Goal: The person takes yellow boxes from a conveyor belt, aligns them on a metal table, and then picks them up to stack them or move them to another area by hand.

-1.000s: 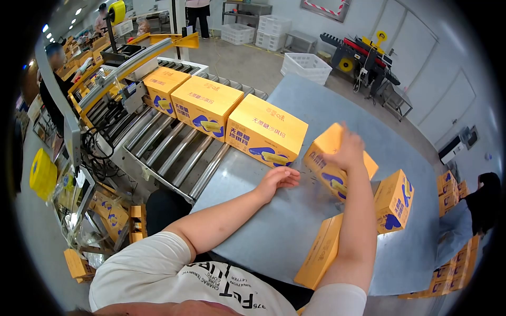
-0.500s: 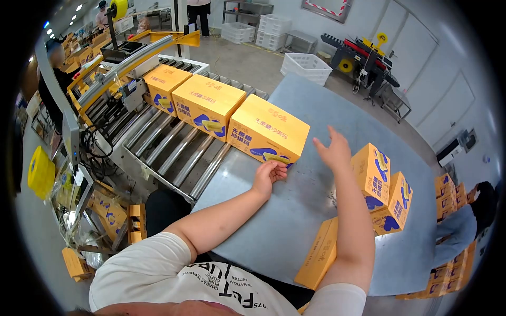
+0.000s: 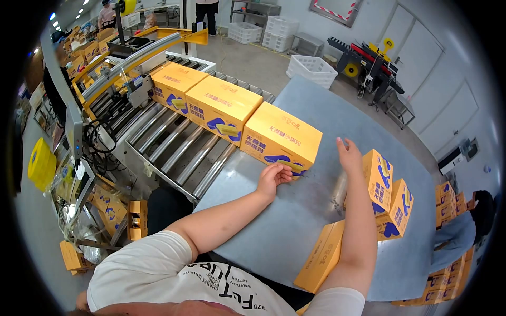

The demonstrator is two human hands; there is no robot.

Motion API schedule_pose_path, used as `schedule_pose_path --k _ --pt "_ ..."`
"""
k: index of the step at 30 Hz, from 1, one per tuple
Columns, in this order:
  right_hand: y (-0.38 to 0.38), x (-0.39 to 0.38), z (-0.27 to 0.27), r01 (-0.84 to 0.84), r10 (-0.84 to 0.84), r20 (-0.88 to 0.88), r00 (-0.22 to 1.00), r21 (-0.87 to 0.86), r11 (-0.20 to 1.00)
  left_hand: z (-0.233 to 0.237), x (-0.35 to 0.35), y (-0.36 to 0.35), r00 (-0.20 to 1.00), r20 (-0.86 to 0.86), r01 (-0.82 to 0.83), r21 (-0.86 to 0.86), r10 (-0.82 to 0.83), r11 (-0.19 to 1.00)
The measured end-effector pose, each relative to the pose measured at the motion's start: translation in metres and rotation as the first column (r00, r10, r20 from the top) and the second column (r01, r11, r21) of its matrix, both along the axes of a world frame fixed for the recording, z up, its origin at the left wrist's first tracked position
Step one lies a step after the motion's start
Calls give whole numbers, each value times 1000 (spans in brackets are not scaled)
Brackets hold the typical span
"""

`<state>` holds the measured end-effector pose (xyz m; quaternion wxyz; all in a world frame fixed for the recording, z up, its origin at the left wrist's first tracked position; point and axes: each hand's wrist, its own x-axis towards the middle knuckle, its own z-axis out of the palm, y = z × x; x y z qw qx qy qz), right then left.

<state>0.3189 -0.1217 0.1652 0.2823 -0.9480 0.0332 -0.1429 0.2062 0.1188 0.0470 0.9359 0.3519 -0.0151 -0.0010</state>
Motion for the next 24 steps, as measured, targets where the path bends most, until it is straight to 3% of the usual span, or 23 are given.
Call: schedule_pose_path --k 9,12,15,18,21,24 --pt "-5 4 0 -49 48 12 999 214 976 0 -2 0 1000 7 28 8 -28 1000" --pt "10 -19 20 -240 235 50 971 126 963 1 -1 0 999 17 29 13 -29 1000" --pt "20 -24 26 -377 368 -82 926 -240 894 2 -4 0 999 24 35 20 -36 999" --pt "48 -50 33 -404 418 -86 904 -485 776 3 -2 0 999 28 42 33 -42 999" --pt "54 -53 46 -495 466 -171 868 -367 788 0 -3 0 998 25 56 44 -57 997" --pt "58 -52 46 -303 340 -5 940 -467 831 2 -1 1 998 22 50 53 -51 997"
